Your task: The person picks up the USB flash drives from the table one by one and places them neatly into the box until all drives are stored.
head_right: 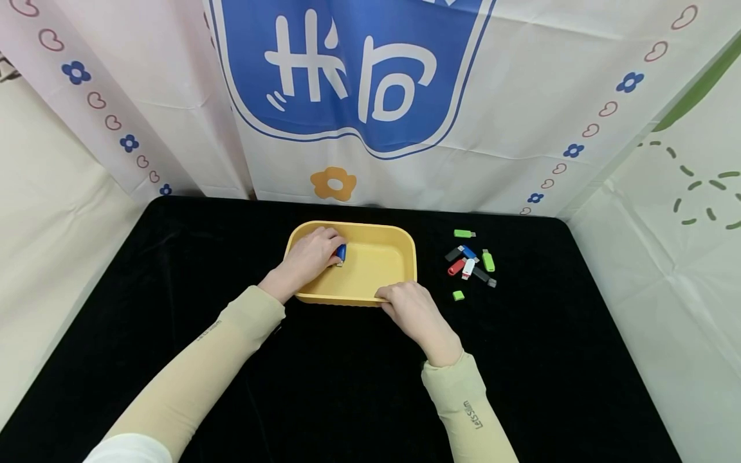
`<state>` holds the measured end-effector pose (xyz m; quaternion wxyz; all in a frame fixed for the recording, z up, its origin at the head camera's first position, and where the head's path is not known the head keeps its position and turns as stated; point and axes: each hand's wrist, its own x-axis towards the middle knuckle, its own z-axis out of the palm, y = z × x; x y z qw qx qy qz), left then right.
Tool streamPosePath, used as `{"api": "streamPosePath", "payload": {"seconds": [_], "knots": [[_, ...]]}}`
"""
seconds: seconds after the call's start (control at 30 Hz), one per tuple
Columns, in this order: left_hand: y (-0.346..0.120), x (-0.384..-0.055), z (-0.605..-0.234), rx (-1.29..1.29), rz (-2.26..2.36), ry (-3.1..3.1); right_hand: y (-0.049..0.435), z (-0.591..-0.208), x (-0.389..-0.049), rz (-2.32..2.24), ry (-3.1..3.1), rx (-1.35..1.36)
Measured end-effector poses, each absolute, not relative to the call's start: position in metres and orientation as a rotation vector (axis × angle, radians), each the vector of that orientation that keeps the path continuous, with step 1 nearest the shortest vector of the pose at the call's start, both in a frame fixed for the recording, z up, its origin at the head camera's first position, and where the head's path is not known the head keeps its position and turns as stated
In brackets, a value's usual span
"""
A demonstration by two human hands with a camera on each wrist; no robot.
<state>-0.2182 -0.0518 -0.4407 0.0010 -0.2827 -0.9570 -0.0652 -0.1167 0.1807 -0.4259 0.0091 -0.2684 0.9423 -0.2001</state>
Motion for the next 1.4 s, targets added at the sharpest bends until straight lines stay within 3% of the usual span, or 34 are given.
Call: {"api": "streamPosePath", "payload": {"seconds": [0.77, 1.4], "knots": [[-0.0509, -0.2155, -0.4432, -0.909, -0.061, -3.030, 0.1805, -0.4257, -0.1167, -0.618, 2.956, -0.845], [-0.0534, -0.2128, -0.4350, -0.877, -0.260, -3.023, 0.1814, -0.4253, -0.1172, -0.643, 2.927, -0.842]]}}
